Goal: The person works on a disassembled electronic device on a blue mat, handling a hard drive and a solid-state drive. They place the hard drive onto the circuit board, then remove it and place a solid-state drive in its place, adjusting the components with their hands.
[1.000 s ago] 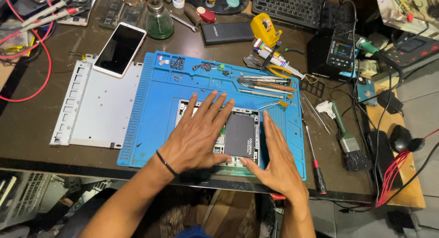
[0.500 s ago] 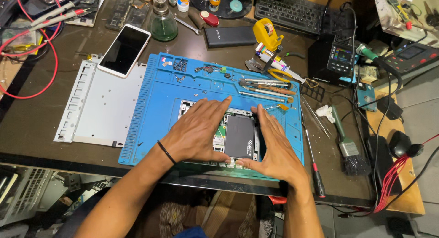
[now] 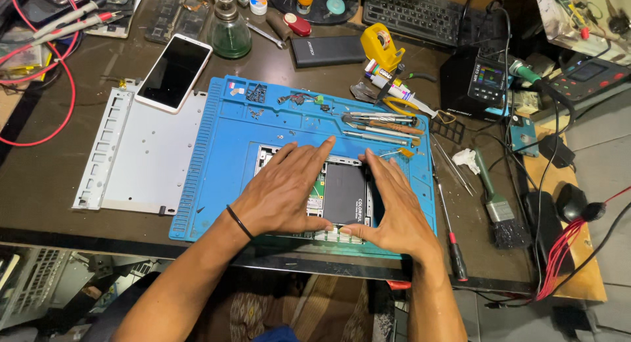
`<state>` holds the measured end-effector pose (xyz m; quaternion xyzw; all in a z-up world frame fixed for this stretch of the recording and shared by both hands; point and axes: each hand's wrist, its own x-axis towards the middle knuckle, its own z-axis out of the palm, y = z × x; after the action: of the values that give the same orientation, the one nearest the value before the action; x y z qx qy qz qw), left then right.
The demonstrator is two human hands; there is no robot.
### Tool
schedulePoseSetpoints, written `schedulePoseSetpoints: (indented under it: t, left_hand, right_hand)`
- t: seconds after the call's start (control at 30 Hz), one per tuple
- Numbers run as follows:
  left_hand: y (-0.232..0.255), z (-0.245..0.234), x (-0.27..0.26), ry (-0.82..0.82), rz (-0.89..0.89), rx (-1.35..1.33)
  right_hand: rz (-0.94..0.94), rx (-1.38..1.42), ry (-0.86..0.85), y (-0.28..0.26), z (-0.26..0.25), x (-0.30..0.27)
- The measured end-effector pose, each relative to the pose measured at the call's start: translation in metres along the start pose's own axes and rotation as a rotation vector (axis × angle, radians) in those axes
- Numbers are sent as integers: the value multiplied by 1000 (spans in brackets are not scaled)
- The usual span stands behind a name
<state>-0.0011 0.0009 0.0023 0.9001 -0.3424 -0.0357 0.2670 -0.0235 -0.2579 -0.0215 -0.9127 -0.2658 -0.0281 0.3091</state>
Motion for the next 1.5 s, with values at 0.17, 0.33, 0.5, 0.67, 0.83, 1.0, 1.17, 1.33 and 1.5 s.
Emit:
schedulePoseSetpoints:
  t: [0.17,0.33,0.5,0.67,0.83,1.0,1.17,1.33,1.5]
  left_hand:
    - [0,0,0,7,2,21]
    - [-1,-2,-2,-24,15,5]
    - [-4,-6,-2,-43,16,-38]
    - [-6,-2,-2,-29,14,-31]
    - [-8,-2,-2,-37,3,-33]
    - [-10,1,-2,-1,35,-20]
    - [-24,23,-4,93,110,35]
    - [-32,30,-8,202,211,46]
    - [-44,1,-9,395,154,-222]
  right_hand:
    - [-30,-27,0,-5,-2,4]
    - [-41,-92,-32,-22,-5,-3]
    - [-102,-194,6,-32,-11,-11]
    - [-127,-267,63,-27,-6,-21]
    - [-128,-261,84,-26,-1,-20]
    - [-109,-276,90,-28,0,-18]
    - [-115,-282,98,-35,1,-20]
    - [-146,-239,112,-29,7,-30]
    - [-181,-285,482,-2,14,-43]
